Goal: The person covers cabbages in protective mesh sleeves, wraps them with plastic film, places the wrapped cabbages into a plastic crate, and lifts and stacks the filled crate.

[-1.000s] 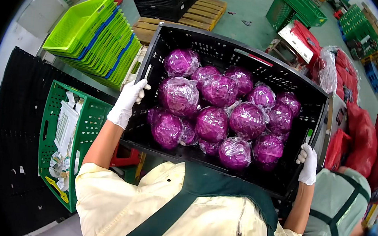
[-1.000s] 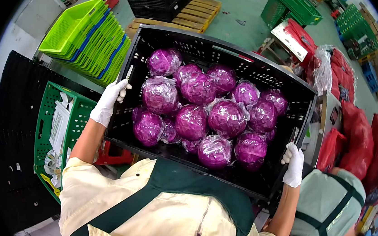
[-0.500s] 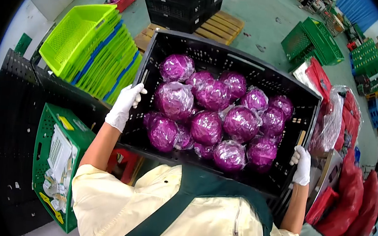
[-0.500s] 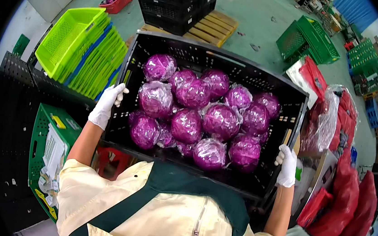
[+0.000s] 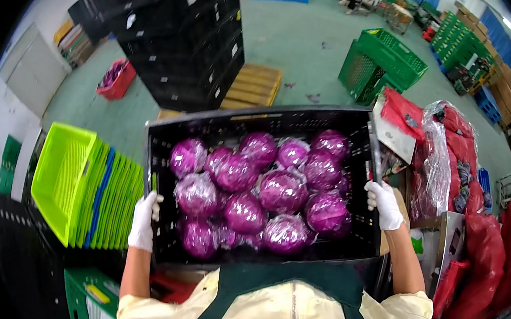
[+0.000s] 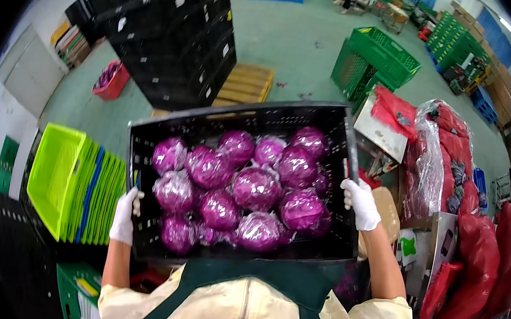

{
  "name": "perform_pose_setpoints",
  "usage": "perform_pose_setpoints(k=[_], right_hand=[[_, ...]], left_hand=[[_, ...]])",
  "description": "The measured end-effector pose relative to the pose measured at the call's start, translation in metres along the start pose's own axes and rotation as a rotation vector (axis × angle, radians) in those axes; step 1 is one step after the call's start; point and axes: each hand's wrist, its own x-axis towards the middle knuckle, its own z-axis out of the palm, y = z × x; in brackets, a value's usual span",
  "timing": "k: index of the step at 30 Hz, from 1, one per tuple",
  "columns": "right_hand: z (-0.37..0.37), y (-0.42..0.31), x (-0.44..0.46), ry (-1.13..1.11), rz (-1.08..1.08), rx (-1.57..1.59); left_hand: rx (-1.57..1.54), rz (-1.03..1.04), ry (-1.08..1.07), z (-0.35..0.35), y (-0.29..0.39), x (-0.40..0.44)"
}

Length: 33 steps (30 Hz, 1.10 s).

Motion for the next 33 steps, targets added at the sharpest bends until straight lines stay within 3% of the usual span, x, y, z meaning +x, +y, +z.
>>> perform_pose_setpoints(k=[3, 7, 15, 21, 27, 33], right_hand=[[0.016, -0.074, 0.17, -0.131, -0.008, -0.051], [0.007, -0.083, 0.182, -0.158, -0.047, -0.093], [-0.039, -0.209, 0.428, -0.238, 0.023, -0.161], [-0.038, -0.192, 0.427, -0.218, 0.018, -0.156], [0.012, -0.269, 0.649, -0.264, 0.022, -0.173], [0.03, -0.255, 0.63, -0.295, -0.004, -0.184]], left_hand=[[-0.077, -0.022, 0.085, 0.067, 0.032, 0.103], [-0.089, 0.011, 0.101, 0.073, 0.031, 0.101], [-0.112, -0.083, 0.224, 0.241, 0.125, 0.196], [-0.074, -0.077, 0.236, 0.242, 0.116, 0.194], [-0.112, -0.122, 0.259, 0.33, 0.175, 0.393], [-0.152, -0.125, 0.264, 0.304, 0.154, 0.383]])
